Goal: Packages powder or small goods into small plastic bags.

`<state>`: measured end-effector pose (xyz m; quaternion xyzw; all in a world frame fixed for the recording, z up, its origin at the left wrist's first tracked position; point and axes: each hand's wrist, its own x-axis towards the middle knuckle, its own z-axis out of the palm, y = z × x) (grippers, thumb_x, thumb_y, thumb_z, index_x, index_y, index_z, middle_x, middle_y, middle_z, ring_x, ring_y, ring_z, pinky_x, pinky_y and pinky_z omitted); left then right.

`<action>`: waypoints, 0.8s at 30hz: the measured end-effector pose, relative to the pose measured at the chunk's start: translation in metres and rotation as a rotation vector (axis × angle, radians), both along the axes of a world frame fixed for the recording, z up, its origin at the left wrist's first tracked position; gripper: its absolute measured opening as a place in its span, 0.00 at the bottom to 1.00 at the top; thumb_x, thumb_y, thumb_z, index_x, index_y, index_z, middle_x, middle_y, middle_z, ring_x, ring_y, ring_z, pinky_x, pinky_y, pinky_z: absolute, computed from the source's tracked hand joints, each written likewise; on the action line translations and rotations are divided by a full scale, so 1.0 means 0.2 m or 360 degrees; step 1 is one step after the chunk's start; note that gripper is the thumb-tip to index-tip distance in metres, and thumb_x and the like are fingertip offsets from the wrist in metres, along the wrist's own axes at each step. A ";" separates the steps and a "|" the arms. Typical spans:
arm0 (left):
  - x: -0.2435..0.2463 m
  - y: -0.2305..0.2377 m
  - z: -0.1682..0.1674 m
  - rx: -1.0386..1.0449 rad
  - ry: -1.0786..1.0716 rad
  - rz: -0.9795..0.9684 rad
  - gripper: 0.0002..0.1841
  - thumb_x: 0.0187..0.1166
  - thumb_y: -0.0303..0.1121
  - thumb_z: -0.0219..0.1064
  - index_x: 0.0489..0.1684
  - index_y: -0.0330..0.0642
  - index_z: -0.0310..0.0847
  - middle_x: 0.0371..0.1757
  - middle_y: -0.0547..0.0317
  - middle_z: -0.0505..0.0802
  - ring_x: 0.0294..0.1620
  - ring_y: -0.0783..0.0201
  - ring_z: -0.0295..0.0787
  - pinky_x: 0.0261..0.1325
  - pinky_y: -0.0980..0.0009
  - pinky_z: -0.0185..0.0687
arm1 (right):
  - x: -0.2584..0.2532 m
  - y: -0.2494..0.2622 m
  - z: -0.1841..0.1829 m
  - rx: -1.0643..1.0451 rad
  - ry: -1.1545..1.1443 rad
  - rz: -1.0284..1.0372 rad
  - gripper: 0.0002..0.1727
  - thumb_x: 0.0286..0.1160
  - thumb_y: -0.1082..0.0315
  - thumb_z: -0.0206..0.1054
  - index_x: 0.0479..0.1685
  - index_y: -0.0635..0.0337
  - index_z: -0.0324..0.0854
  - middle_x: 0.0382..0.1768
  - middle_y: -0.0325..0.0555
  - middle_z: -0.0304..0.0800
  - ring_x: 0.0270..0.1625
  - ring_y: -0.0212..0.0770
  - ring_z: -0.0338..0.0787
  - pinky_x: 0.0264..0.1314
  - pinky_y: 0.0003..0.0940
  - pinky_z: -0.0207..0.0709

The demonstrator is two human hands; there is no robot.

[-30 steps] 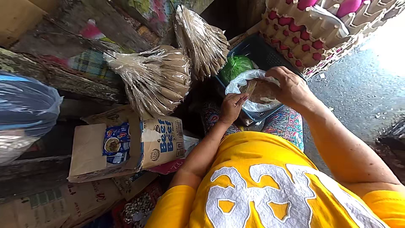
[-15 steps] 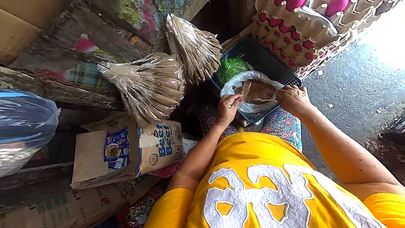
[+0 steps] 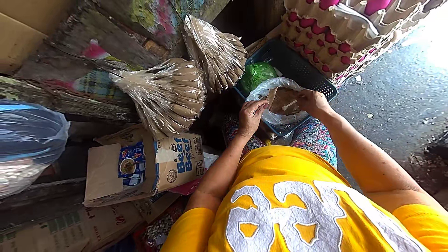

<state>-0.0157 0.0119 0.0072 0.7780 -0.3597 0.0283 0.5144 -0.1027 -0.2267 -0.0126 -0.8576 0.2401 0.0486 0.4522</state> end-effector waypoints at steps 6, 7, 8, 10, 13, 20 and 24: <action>-0.01 0.01 -0.02 0.0038 0.0027 -0.0011 0.08 0.80 0.29 0.71 0.46 0.37 0.95 0.46 0.50 0.97 0.55 0.58 0.90 0.67 0.64 0.79 | 0.04 0.04 -0.03 0.0200 0.0065 -0.0277 0.19 0.92 0.64 0.56 0.69 0.69 0.76 0.57 0.66 0.89 0.53 0.59 0.94 0.61 0.58 0.86; -0.01 0.00 -0.02 0.0047 0.0027 -0.0016 0.08 0.79 0.28 0.71 0.46 0.37 0.95 0.46 0.50 0.97 0.55 0.58 0.90 0.67 0.63 0.79 | 0.04 0.05 -0.04 0.0181 0.0053 -0.0272 0.18 0.92 0.64 0.56 0.68 0.69 0.76 0.57 0.66 0.89 0.53 0.59 0.95 0.61 0.59 0.86; -0.02 0.00 -0.02 0.0056 0.0028 -0.0019 0.08 0.79 0.28 0.71 0.46 0.37 0.95 0.46 0.50 0.97 0.55 0.57 0.90 0.67 0.63 0.79 | 0.05 0.05 -0.05 0.0167 0.0047 -0.0277 0.18 0.92 0.64 0.56 0.68 0.69 0.76 0.57 0.67 0.88 0.53 0.60 0.95 0.61 0.59 0.86; -0.02 -0.01 -0.02 0.0071 0.0025 -0.0025 0.08 0.80 0.29 0.70 0.46 0.38 0.95 0.46 0.51 0.97 0.55 0.58 0.90 0.67 0.64 0.79 | 0.06 0.05 -0.04 0.0191 0.0041 -0.0321 0.19 0.92 0.65 0.55 0.70 0.70 0.74 0.56 0.68 0.89 0.51 0.60 0.95 0.60 0.59 0.86; -0.01 -0.01 -0.01 0.0078 0.0007 -0.0026 0.08 0.80 0.29 0.70 0.46 0.37 0.95 0.46 0.51 0.97 0.55 0.58 0.90 0.67 0.64 0.79 | 0.08 0.04 -0.05 0.0264 0.0051 -0.0354 0.19 0.93 0.65 0.53 0.71 0.69 0.72 0.55 0.68 0.89 0.50 0.58 0.95 0.60 0.56 0.87; -0.01 -0.03 -0.01 0.0088 -0.0041 -0.0030 0.08 0.79 0.29 0.71 0.45 0.38 0.95 0.45 0.51 0.97 0.55 0.57 0.90 0.67 0.63 0.79 | 0.08 0.05 -0.02 0.0386 0.0055 -0.0334 0.18 0.94 0.65 0.52 0.72 0.68 0.72 0.56 0.66 0.88 0.49 0.54 0.96 0.58 0.52 0.88; 0.01 -0.03 -0.03 0.0126 -0.0057 -0.0043 0.08 0.79 0.29 0.71 0.46 0.39 0.96 0.46 0.51 0.96 0.55 0.57 0.90 0.68 0.62 0.79 | 0.03 -0.03 0.01 0.0553 -0.0110 -0.0417 0.18 0.93 0.66 0.52 0.71 0.70 0.70 0.53 0.63 0.88 0.45 0.48 0.95 0.53 0.47 0.90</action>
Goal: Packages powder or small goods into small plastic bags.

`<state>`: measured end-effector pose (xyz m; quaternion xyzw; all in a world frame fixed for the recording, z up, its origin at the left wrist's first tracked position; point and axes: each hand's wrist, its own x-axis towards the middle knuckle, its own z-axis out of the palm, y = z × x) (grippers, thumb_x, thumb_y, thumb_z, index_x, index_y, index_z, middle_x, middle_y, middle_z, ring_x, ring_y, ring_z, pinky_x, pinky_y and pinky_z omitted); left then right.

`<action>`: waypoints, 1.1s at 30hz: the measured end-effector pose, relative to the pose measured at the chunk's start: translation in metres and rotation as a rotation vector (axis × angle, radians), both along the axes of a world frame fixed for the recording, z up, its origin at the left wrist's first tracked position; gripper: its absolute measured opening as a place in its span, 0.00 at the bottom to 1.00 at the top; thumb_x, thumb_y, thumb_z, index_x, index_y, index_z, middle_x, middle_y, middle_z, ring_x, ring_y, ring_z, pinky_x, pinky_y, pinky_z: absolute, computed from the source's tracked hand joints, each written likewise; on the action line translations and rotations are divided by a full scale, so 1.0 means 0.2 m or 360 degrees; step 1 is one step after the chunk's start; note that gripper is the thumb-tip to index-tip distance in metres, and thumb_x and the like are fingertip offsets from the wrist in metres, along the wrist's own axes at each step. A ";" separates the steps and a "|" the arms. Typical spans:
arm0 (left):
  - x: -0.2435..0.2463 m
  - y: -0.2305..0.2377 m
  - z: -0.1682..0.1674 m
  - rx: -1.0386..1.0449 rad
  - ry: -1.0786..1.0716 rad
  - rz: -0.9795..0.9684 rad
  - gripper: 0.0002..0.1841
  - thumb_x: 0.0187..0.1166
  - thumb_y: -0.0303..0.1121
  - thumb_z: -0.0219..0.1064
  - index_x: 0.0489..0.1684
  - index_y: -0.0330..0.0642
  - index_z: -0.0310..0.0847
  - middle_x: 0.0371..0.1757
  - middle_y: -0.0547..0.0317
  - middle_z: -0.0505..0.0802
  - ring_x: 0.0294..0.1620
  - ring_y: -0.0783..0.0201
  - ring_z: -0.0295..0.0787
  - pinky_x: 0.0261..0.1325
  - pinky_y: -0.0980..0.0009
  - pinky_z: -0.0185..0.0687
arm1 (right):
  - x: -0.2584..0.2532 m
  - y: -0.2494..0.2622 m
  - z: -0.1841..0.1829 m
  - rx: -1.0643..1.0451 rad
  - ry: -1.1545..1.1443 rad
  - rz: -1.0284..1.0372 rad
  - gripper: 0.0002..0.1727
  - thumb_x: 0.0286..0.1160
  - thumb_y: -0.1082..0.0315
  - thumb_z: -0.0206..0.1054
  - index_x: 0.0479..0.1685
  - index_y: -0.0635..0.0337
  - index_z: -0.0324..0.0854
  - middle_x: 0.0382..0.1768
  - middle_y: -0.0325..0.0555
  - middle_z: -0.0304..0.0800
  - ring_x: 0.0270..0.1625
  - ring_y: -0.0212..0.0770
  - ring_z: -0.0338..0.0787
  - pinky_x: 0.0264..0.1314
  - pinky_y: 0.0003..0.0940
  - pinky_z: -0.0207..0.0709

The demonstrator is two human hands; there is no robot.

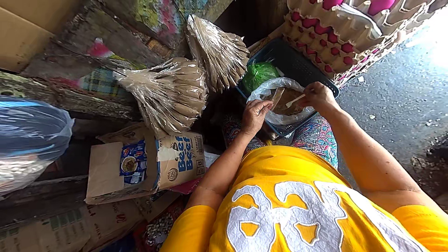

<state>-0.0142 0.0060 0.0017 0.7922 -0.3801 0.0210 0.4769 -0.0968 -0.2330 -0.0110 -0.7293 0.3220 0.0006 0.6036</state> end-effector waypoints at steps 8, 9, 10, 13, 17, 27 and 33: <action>0.00 -0.03 -0.01 0.0041 -0.0007 -0.0020 0.07 0.78 0.30 0.72 0.45 0.40 0.96 0.45 0.51 0.96 0.55 0.55 0.90 0.68 0.59 0.79 | -0.10 -0.16 0.30 0.0122 -0.0463 -0.0127 0.11 0.90 0.67 0.57 0.61 0.62 0.69 0.39 0.41 0.86 0.34 0.34 0.94 0.43 0.34 0.92; 0.00 -0.04 -0.01 0.0049 -0.0010 -0.0023 0.08 0.78 0.30 0.72 0.45 0.40 0.96 0.45 0.51 0.96 0.55 0.55 0.90 0.68 0.58 0.78 | -0.11 -0.17 0.35 0.0115 -0.0527 -0.0138 0.09 0.89 0.67 0.58 0.59 0.60 0.70 0.37 0.38 0.87 0.33 0.33 0.94 0.43 0.34 0.93; 0.00 -0.04 -0.02 0.0059 -0.0021 -0.0022 0.08 0.78 0.31 0.72 0.45 0.41 0.96 0.45 0.51 0.96 0.55 0.54 0.90 0.68 0.57 0.78 | -0.12 -0.18 0.39 0.0110 -0.0578 -0.0146 0.08 0.89 0.67 0.58 0.57 0.59 0.70 0.36 0.37 0.87 0.33 0.33 0.94 0.42 0.34 0.93; -0.01 -0.05 -0.02 0.0097 -0.0034 -0.0026 0.08 0.79 0.31 0.72 0.45 0.42 0.96 0.46 0.51 0.96 0.56 0.53 0.90 0.68 0.55 0.78 | -0.12 -0.19 0.50 0.0103 -0.0654 -0.0134 0.05 0.89 0.69 0.58 0.55 0.55 0.69 0.35 0.34 0.86 0.32 0.31 0.94 0.42 0.32 0.93; -0.02 -0.05 -0.02 0.0105 -0.0080 -0.0044 0.08 0.79 0.32 0.72 0.45 0.42 0.97 0.46 0.52 0.96 0.57 0.53 0.90 0.68 0.54 0.78 | -0.11 -0.18 0.53 0.0135 -0.0684 -0.0111 0.04 0.88 0.70 0.58 0.53 0.55 0.70 0.34 0.33 0.86 0.32 0.31 0.94 0.40 0.32 0.93; -0.02 -0.04 -0.03 0.0152 -0.0163 -0.0060 0.07 0.79 0.32 0.72 0.45 0.43 0.97 0.46 0.53 0.97 0.56 0.53 0.90 0.68 0.53 0.77 | -0.07 -0.17 0.53 0.0090 -0.0637 -0.0016 0.04 0.89 0.70 0.58 0.53 0.55 0.70 0.33 0.34 0.86 0.30 0.31 0.94 0.40 0.31 0.93; -0.02 -0.05 -0.03 0.0136 -0.0169 -0.0073 0.07 0.78 0.32 0.72 0.44 0.43 0.97 0.45 0.53 0.96 0.54 0.54 0.90 0.66 0.54 0.78 | -0.04 -0.15 0.53 -0.0015 -0.0591 0.0054 0.06 0.88 0.69 0.59 0.55 0.58 0.70 0.34 0.36 0.86 0.30 0.31 0.94 0.39 0.31 0.93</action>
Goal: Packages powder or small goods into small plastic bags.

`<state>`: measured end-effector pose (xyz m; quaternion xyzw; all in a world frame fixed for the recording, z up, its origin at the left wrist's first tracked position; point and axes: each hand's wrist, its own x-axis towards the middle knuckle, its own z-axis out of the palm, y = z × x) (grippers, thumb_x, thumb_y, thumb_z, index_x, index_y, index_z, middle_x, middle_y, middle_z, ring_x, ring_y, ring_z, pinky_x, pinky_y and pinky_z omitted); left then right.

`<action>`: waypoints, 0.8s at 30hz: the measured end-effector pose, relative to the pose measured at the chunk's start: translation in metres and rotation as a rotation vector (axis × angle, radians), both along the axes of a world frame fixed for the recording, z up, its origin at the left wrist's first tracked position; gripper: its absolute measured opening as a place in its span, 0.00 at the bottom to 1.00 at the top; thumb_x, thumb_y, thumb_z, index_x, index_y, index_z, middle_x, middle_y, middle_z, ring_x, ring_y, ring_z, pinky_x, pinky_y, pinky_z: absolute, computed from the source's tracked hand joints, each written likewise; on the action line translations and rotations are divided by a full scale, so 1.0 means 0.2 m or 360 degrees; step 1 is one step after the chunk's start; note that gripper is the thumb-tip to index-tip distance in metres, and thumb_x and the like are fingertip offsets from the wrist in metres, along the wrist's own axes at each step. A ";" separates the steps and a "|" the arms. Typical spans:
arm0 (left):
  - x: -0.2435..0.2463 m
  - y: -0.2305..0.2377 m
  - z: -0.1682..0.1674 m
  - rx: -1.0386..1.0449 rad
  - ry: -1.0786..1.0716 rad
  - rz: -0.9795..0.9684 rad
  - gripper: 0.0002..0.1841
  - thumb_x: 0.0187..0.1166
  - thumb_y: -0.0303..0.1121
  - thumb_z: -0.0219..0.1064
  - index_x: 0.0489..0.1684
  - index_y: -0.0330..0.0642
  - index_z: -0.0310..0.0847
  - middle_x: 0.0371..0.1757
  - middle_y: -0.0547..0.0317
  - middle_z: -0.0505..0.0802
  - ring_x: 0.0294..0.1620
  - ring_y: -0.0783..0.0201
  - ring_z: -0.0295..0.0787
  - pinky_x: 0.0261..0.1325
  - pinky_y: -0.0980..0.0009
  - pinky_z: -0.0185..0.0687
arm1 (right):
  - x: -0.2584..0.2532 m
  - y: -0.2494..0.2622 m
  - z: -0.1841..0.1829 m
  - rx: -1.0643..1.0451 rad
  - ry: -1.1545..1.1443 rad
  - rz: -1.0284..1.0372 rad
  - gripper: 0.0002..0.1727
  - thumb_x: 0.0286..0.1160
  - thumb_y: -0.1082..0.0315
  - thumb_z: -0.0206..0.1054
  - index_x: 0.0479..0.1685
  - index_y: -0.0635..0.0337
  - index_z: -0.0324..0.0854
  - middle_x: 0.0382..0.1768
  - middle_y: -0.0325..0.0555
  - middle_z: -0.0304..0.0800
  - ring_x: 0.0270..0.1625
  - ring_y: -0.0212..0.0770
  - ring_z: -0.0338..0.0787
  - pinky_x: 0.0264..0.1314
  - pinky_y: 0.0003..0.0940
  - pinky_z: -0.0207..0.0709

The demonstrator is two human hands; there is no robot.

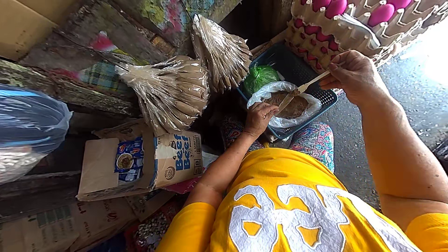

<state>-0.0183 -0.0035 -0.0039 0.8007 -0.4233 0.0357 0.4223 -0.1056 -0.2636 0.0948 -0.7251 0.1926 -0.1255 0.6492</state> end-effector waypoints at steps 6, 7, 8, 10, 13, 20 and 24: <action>0.01 0.00 0.00 0.0012 0.0064 0.0021 0.08 0.78 0.32 0.72 0.44 0.42 0.97 0.46 0.52 0.97 0.54 0.54 0.90 0.66 0.53 0.77 | 0.02 0.03 -0.01 -0.0061 0.0033 0.0031 0.07 0.88 0.70 0.58 0.57 0.61 0.71 0.36 0.38 0.86 0.30 0.30 0.93 0.40 0.30 0.92; 0.01 -0.01 0.00 0.0016 0.0075 0.0022 0.08 0.78 0.32 0.72 0.45 0.42 0.97 0.46 0.52 0.97 0.54 0.53 0.90 0.66 0.53 0.77 | 0.02 0.03 -0.01 -0.0084 0.0041 0.0037 0.08 0.88 0.69 0.58 0.58 0.61 0.71 0.36 0.39 0.86 0.30 0.31 0.93 0.40 0.30 0.92; 0.01 -0.01 0.00 0.0023 0.0086 0.0026 0.08 0.79 0.32 0.72 0.45 0.43 0.97 0.46 0.52 0.97 0.55 0.53 0.90 0.66 0.53 0.77 | 0.02 0.04 -0.01 -0.0118 0.0043 0.0053 0.08 0.89 0.69 0.58 0.58 0.62 0.71 0.36 0.40 0.87 0.30 0.31 0.93 0.40 0.31 0.93; 0.01 -0.01 0.00 0.0036 0.0101 0.0039 0.07 0.78 0.31 0.72 0.45 0.43 0.97 0.46 0.53 0.97 0.55 0.53 0.90 0.67 0.53 0.77 | 0.02 0.07 -0.01 -0.0234 0.0050 0.0101 0.10 0.89 0.67 0.58 0.58 0.63 0.72 0.36 0.44 0.88 0.32 0.32 0.94 0.42 0.32 0.93; 0.00 -0.01 -0.01 0.0036 0.0096 0.0057 0.07 0.77 0.31 0.73 0.44 0.42 0.97 0.46 0.52 0.97 0.54 0.53 0.91 0.67 0.53 0.78 | 0.01 0.12 0.04 -0.0502 0.0113 0.0186 0.12 0.91 0.66 0.56 0.61 0.64 0.74 0.39 0.48 0.89 0.35 0.34 0.95 0.46 0.34 0.91; 0.00 0.00 -0.02 -0.0010 0.0147 0.0099 0.09 0.80 0.27 0.68 0.47 0.38 0.95 0.46 0.48 0.97 0.56 0.51 0.90 0.68 0.55 0.78 | -0.05 0.24 0.14 -0.1233 -0.0105 0.0416 0.11 0.90 0.69 0.57 0.61 0.63 0.79 0.41 0.58 0.92 0.42 0.55 0.95 0.50 0.57 0.86; -0.02 0.01 0.00 -0.0020 0.0173 0.0123 0.09 0.80 0.27 0.68 0.48 0.38 0.95 0.46 0.48 0.97 0.55 0.52 0.91 0.68 0.56 0.78 | -0.07 0.28 0.16 -0.1380 -0.0264 0.0427 0.10 0.89 0.71 0.56 0.59 0.64 0.79 0.41 0.59 0.91 0.42 0.58 0.94 0.48 0.58 0.85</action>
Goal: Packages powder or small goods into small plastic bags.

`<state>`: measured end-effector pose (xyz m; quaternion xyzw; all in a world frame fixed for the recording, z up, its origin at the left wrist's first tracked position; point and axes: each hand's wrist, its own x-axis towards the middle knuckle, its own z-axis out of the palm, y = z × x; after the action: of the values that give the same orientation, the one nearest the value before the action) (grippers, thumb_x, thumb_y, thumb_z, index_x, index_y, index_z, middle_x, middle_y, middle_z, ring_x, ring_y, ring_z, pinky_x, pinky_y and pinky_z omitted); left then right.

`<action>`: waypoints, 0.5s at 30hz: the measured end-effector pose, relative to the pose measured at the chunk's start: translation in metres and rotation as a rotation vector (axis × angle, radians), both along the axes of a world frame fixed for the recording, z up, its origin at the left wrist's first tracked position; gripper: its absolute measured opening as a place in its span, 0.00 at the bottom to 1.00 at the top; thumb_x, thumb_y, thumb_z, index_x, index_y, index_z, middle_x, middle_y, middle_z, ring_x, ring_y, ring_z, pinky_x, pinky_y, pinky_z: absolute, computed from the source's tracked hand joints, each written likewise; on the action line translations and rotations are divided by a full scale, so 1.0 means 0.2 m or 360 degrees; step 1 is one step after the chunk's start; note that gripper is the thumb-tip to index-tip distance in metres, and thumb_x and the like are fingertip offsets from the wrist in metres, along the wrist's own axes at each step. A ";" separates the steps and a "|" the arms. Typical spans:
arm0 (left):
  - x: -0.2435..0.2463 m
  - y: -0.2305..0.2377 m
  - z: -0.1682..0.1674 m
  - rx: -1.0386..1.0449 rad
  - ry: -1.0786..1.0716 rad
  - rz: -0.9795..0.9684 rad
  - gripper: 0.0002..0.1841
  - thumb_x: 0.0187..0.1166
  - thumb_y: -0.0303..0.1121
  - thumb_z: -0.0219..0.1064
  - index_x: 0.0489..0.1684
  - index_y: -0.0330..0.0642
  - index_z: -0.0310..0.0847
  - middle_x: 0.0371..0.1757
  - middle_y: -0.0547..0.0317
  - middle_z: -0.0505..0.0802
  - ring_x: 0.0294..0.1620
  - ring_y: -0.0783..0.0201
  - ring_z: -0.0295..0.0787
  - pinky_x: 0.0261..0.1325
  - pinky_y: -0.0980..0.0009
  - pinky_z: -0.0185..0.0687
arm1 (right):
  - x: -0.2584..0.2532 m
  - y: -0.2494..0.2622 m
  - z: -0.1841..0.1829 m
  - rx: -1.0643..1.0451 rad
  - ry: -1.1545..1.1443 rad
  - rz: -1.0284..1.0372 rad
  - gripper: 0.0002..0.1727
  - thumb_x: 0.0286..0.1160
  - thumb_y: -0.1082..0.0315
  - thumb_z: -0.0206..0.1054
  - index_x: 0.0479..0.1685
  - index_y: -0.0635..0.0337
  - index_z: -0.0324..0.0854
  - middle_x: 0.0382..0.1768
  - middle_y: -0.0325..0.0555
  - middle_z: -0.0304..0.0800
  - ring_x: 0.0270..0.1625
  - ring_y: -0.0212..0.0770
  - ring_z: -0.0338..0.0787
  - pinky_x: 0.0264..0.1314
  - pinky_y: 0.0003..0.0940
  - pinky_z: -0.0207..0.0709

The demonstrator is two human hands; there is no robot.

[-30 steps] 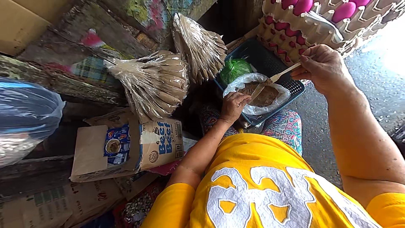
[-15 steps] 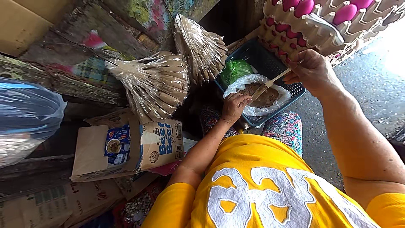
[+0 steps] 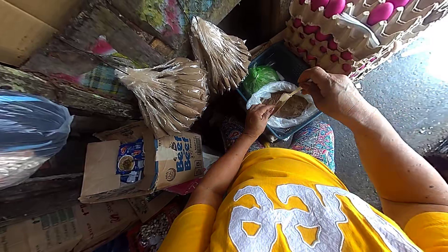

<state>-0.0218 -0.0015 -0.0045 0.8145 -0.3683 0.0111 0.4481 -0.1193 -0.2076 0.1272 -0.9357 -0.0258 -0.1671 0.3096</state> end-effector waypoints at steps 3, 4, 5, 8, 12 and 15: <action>0.00 0.01 0.01 -0.0055 0.0031 -0.0001 0.10 0.80 0.27 0.68 0.49 0.38 0.95 0.46 0.49 0.97 0.55 0.53 0.91 0.68 0.57 0.78 | -0.02 -0.01 0.03 0.0065 0.0010 -0.0081 0.12 0.90 0.70 0.55 0.60 0.64 0.79 0.42 0.59 0.92 0.43 0.57 0.94 0.49 0.58 0.85; 0.00 0.02 0.00 -0.0092 0.0047 0.0003 0.09 0.80 0.27 0.68 0.49 0.37 0.95 0.46 0.49 0.97 0.55 0.54 0.91 0.68 0.58 0.79 | -0.02 -0.02 0.03 0.0110 0.0014 -0.0121 0.12 0.91 0.68 0.54 0.61 0.63 0.79 0.42 0.58 0.92 0.43 0.55 0.95 0.50 0.56 0.86; 0.01 0.02 0.00 -0.0129 0.0079 0.0011 0.09 0.80 0.26 0.67 0.49 0.37 0.95 0.47 0.49 0.97 0.55 0.55 0.91 0.68 0.58 0.79 | -0.01 -0.03 0.02 0.0187 0.0003 -0.0164 0.13 0.91 0.68 0.54 0.61 0.63 0.79 0.43 0.57 0.92 0.43 0.51 0.95 0.51 0.52 0.87; 0.02 0.04 0.01 -0.0224 0.0251 0.0051 0.10 0.81 0.27 0.67 0.50 0.36 0.94 0.49 0.48 0.96 0.57 0.57 0.90 0.68 0.61 0.80 | 0.01 -0.10 -0.06 0.0617 -0.0071 -0.0339 0.16 0.92 0.66 0.54 0.65 0.68 0.76 0.46 0.53 0.91 0.40 0.37 0.95 0.50 0.37 0.91; 0.05 0.07 0.02 -0.0336 0.0487 0.0073 0.10 0.82 0.27 0.67 0.52 0.31 0.91 0.52 0.46 0.94 0.60 0.62 0.89 0.69 0.67 0.80 | 0.04 -0.18 -0.26 0.0941 0.0169 -0.0591 0.18 0.92 0.65 0.53 0.68 0.70 0.72 0.47 0.56 0.87 0.38 0.40 0.94 0.47 0.41 0.91; 0.05 0.07 0.02 -0.0347 0.0488 0.0049 0.10 0.82 0.27 0.67 0.52 0.32 0.92 0.52 0.47 0.94 0.59 0.63 0.89 0.68 0.68 0.81 | 0.09 -0.18 -0.47 0.0811 0.0568 -0.0667 0.19 0.92 0.65 0.52 0.71 0.68 0.72 0.51 0.66 0.89 0.46 0.56 0.95 0.54 0.57 0.88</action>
<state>-0.0111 0.0132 0.0000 0.7589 -0.2798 -0.0663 0.5843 -0.1017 -0.2431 0.0336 -0.8280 0.2631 -0.0623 0.4913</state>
